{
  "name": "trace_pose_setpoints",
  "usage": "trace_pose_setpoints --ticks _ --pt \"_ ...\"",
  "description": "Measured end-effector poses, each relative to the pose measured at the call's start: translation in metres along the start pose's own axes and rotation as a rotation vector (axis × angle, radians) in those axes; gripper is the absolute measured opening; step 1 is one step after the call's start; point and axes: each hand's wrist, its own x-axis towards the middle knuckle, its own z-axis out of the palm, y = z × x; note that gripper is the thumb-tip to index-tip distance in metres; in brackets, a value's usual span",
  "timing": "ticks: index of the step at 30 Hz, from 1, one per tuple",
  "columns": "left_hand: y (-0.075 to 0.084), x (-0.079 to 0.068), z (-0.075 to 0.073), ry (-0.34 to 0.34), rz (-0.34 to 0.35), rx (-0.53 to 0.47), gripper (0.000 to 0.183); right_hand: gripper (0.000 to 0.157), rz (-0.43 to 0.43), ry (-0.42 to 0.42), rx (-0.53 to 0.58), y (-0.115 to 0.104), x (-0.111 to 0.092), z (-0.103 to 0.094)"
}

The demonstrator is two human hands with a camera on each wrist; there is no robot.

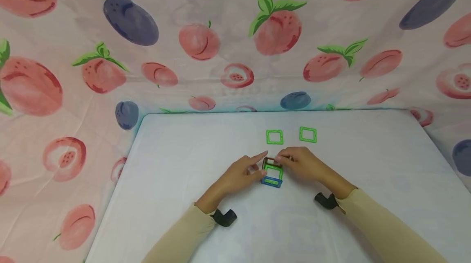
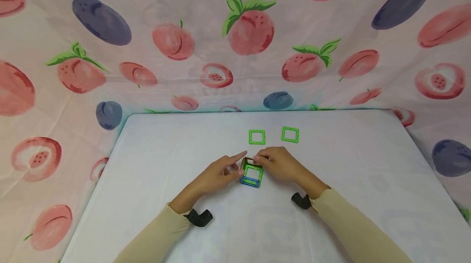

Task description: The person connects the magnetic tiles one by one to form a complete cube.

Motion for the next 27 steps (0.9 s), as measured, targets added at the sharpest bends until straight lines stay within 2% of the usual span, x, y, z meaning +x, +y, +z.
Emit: trace_pose_setpoints --ticks 12,22,27 --pt "-0.0014 0.0021 0.0034 0.000 0.033 0.056 0.061 0.021 -0.016 -0.005 0.027 0.0008 0.0066 -0.0048" --pt "-0.0020 0.0021 0.0036 -0.015 -0.028 0.041 0.062 0.027 0.049 -0.032 0.073 0.0064 0.0093 -0.0039" --pt "-0.0015 0.0028 0.0030 -0.024 -0.053 0.052 0.062 0.025 0.042 0.043 0.017 0.0007 0.0053 -0.0024"
